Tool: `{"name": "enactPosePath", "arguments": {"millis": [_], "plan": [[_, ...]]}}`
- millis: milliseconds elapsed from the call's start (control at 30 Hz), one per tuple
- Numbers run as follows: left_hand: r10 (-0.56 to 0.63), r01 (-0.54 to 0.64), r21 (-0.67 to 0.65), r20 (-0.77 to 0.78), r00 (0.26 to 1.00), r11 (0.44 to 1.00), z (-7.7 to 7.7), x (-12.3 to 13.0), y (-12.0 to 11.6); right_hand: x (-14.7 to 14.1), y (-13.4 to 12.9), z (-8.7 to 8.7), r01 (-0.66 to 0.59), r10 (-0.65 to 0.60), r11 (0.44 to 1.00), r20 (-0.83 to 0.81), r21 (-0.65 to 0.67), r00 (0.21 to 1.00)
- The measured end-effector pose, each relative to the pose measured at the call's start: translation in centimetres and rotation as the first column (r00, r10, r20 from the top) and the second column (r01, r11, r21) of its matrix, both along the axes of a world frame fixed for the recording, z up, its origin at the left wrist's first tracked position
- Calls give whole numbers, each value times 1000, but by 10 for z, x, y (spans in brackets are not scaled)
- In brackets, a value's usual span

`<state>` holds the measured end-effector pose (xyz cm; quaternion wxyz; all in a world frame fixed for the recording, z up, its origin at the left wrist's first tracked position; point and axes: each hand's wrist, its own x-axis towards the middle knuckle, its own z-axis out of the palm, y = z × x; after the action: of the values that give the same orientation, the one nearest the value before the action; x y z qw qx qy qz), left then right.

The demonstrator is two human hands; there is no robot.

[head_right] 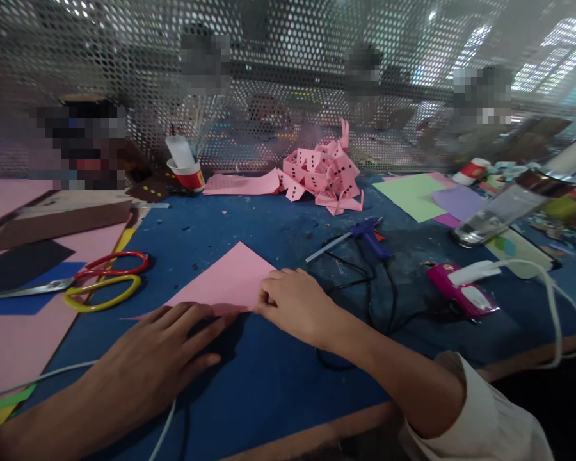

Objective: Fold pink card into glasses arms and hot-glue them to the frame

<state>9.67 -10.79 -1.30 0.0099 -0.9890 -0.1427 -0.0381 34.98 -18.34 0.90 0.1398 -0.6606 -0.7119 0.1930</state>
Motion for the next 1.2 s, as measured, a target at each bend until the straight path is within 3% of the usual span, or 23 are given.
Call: {"name": "enactPosePath", "arguments": {"millis": [367,900,1200], "plan": [[0,3,46,-54,999,999,9,14,-3,4,-1,6,8,-7,999,18,-38,1000],[-56,63,127,-64,996,990,12,22,-1,9,-2,6,-10,11,1000,52,-22,999],[-65,71,105,-65,996,992,10,26,2,10,-2,6,-10,12,1000,70,-25,997]]}}
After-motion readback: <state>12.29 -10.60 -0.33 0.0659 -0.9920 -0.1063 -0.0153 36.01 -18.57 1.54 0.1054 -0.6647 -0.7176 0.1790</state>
